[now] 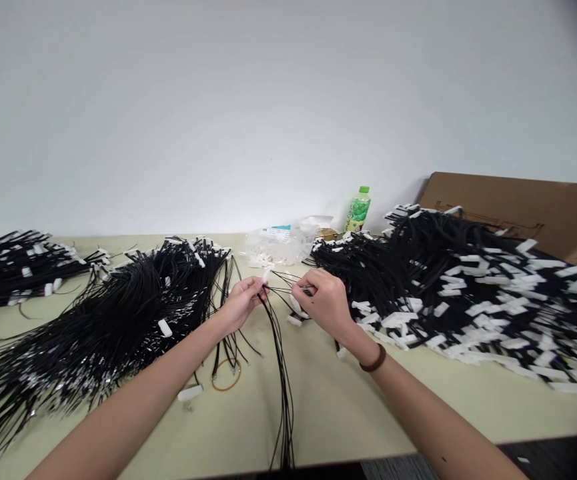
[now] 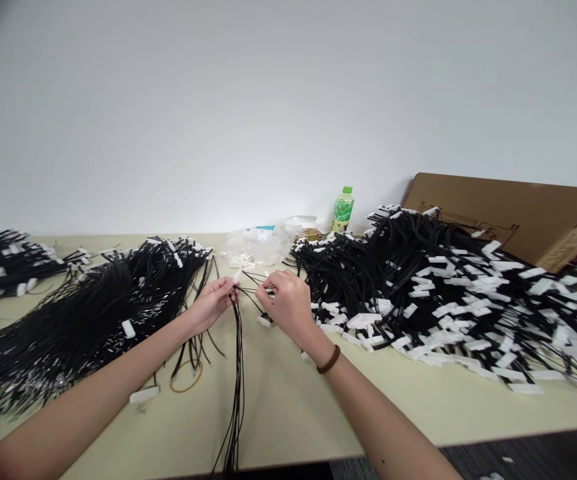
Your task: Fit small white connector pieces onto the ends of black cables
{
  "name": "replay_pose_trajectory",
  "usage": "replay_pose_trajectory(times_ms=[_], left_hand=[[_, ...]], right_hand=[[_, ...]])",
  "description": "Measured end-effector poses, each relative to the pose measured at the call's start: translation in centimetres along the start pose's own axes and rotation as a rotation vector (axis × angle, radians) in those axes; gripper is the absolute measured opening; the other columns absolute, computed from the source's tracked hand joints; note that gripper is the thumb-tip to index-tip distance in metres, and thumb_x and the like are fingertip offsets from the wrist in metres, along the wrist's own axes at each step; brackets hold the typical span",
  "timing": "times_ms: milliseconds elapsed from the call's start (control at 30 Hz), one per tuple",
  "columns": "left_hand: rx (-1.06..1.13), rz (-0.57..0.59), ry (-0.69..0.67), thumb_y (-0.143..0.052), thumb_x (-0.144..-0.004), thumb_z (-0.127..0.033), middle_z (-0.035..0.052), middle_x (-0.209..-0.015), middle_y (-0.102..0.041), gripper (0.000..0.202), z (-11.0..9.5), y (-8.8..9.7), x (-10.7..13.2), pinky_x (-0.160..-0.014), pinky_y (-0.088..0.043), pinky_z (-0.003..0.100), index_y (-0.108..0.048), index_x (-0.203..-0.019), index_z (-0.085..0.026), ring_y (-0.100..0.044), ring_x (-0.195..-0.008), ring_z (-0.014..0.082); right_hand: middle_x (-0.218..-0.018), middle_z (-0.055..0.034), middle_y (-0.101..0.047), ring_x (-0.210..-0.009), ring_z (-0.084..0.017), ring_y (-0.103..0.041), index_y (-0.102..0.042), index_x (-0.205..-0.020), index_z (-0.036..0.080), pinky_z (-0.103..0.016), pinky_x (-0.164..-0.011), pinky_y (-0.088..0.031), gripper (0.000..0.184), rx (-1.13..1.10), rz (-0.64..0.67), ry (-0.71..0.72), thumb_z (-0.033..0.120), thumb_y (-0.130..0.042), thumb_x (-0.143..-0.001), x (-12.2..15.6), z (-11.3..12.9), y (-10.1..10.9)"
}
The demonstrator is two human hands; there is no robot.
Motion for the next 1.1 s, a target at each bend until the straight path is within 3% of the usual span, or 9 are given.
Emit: replay_pose_trajectory(times_ms=[1100], left_hand=[[-0.014, 0.033, 0.006, -0.07, -0.065, -0.033, 0.0006, -0.067, -0.056, 0.023, 0.04, -0.12, -0.03, -0.061, -0.038, 0.022, -0.059, -0.071, -0.013, -0.047, -0.057, 0.008]], right_hand=[[-0.053, 0.0032, -0.042, -0.053, -0.01, -0.038, -0.048, -0.056, 0.017, -0.023, -0.054, -0.029, 0.016, 0.016, 0.044, 0.065, 0.012, -0.05, -0.071, 0.31, 0.24, -0.43]])
Point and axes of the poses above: each hand's wrist, its own x-axis away from the middle knuckle, its own y-axis out of the back of the hand, z = x × y, the point moved 3 cm from there along -x, towards the middle knuckle
